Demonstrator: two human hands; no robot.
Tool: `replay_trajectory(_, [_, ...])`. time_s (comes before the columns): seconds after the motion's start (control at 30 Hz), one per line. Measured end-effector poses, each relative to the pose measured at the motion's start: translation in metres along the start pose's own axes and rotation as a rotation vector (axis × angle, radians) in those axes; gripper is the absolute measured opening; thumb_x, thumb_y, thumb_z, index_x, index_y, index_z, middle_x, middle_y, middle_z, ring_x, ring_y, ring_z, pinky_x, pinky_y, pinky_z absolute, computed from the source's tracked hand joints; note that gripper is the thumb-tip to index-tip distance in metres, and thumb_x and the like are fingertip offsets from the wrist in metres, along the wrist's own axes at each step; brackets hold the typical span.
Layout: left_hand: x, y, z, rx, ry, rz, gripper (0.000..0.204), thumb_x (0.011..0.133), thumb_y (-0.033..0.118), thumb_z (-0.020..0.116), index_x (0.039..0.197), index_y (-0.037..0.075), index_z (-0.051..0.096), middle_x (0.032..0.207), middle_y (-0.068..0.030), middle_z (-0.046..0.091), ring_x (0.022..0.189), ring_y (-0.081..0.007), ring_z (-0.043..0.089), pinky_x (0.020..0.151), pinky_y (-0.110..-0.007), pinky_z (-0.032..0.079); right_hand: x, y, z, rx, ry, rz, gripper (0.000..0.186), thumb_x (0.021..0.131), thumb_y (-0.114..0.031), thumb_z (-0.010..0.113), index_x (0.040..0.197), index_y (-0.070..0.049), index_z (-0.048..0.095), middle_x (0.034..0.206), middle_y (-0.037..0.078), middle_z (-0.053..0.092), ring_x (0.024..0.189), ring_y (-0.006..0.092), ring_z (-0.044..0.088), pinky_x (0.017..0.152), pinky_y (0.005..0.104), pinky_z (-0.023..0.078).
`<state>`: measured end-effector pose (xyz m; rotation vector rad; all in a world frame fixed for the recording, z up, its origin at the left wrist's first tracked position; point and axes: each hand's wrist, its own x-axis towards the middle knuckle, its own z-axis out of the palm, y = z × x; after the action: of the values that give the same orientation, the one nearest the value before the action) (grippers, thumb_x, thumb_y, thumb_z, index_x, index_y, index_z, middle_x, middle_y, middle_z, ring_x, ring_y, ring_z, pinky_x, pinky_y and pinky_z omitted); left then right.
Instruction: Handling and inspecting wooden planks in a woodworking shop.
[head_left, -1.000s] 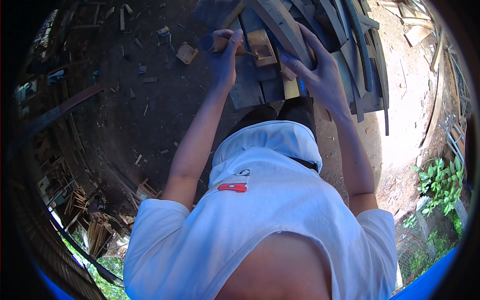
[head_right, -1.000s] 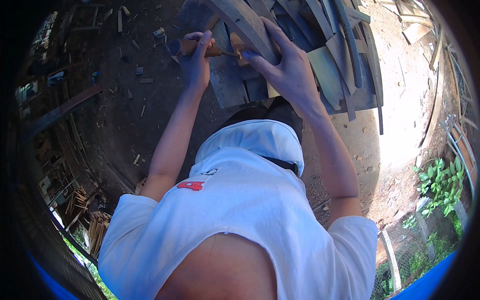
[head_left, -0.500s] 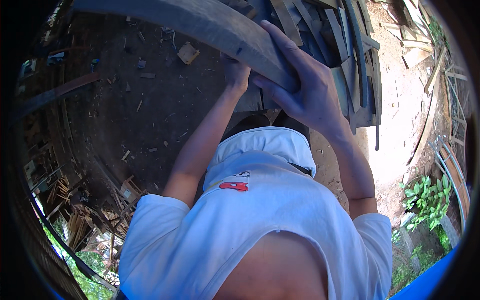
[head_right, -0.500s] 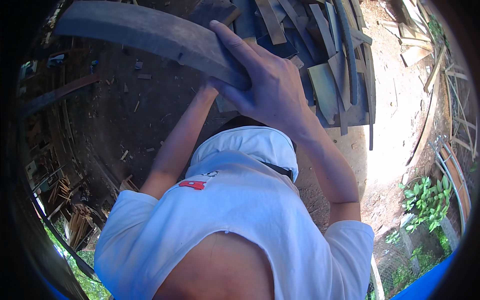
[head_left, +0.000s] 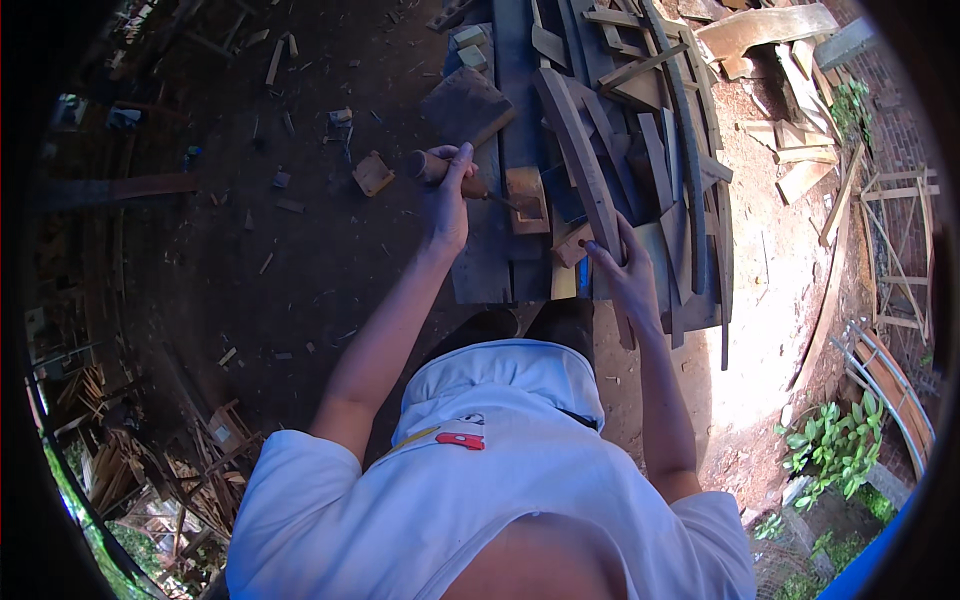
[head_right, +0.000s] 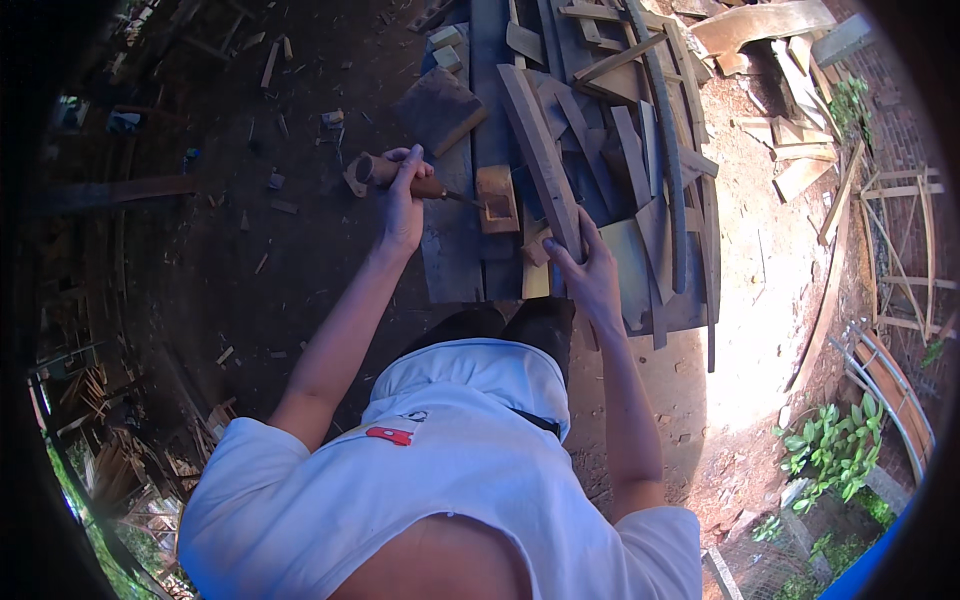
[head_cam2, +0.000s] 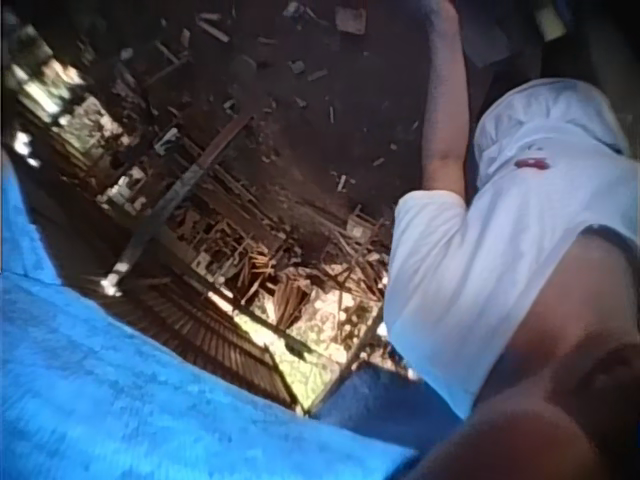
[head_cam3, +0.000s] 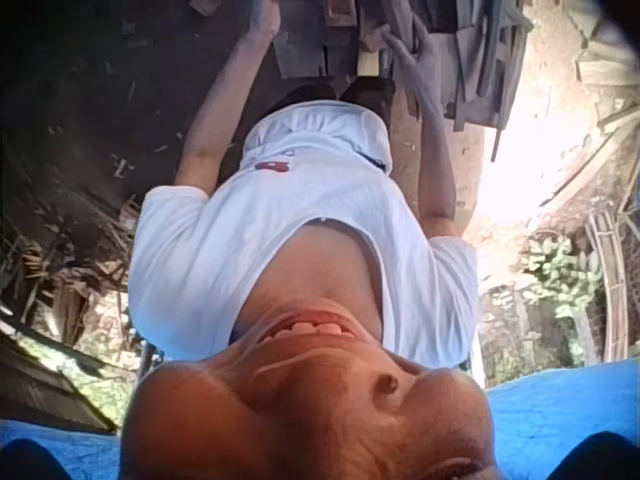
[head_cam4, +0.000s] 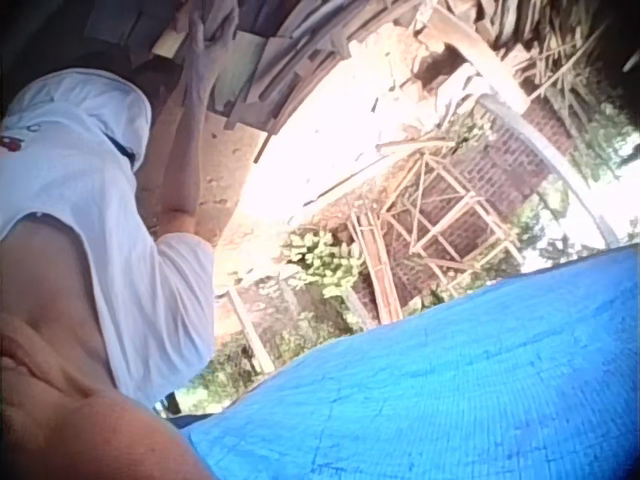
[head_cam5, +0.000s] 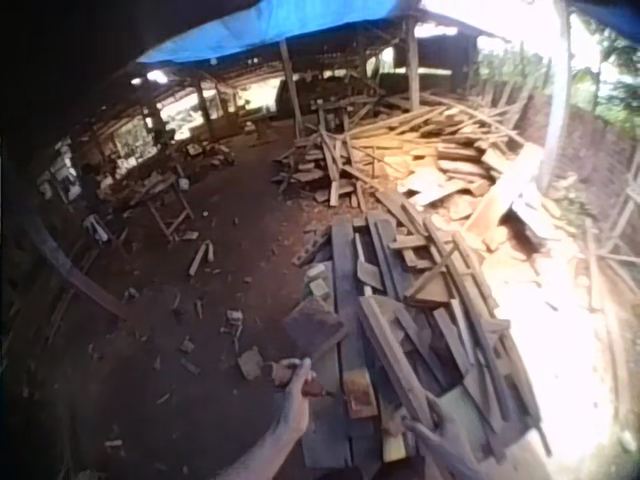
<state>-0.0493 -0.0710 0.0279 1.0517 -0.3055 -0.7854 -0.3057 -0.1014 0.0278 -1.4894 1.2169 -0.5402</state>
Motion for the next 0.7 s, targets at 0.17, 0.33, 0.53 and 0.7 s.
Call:
replay_trajectory(0.17, [-0.009, -0.029, 0.008, 0.203, -0.129, 0.006, 0.016, 0.086, 0.014, 0.072, 0.088, 0.01, 0.057, 0.077, 0.0019, 0.056, 0.071, -0.0065, 0.054, 0.068, -0.024, 0.045, -0.01, 0.016, 0.007, -0.091, 0.058, -0.032, 0.07, 0.081, -0.035, 0.073, 0.14, -0.011, 0.045, 0.113, 0.016, 0.065, 0.095, 0.0223, 0.066, 0.087, 0.0341, 0.05])
replay_trajectory(0.33, [-0.001, -0.041, 0.009, 0.21, -0.046, 0.077, 0.017, 0.084, 0.013, 0.073, 0.084, 0.01, 0.057, 0.075, 0.0019, 0.057, 0.066, -0.0061, 0.054, 0.062, -0.022, 0.045, -0.027, 0.01, 0.015, -0.066, 0.068, 0.036, 0.069, 0.082, -0.034, 0.072, 0.14, -0.01, 0.045, 0.104, 0.016, 0.067, 0.084, 0.0209, 0.067, 0.08, 0.0314, 0.052])
replay_trajectory(0.53, [0.015, -0.042, 0.005, -0.139, 0.066, 0.005, 0.017, 0.082, 0.012, 0.074, 0.081, 0.01, 0.057, 0.073, 0.0012, 0.058, 0.065, -0.0082, 0.056, 0.063, -0.025, 0.046, -0.03, 0.011, 0.01, -0.116, 0.078, -0.005, 0.067, 0.083, -0.033, 0.071, 0.14, -0.009, 0.045, 0.107, 0.016, 0.066, 0.09, 0.0206, 0.067, 0.08, 0.034, 0.053])
replay_trajectory(0.7, [0.014, -0.03, 0.014, 0.205, -0.208, -0.016, 0.019, 0.084, 0.016, 0.073, 0.077, 0.012, 0.055, 0.07, 0.002, 0.055, 0.065, -0.0076, 0.053, 0.066, -0.026, 0.045, -0.03, 0.008, 0.012, -0.141, 0.106, -0.037, 0.067, 0.082, -0.031, 0.071, 0.14, -0.008, 0.045, 0.111, 0.016, 0.065, 0.098, 0.0218, 0.065, 0.083, 0.0357, 0.053])
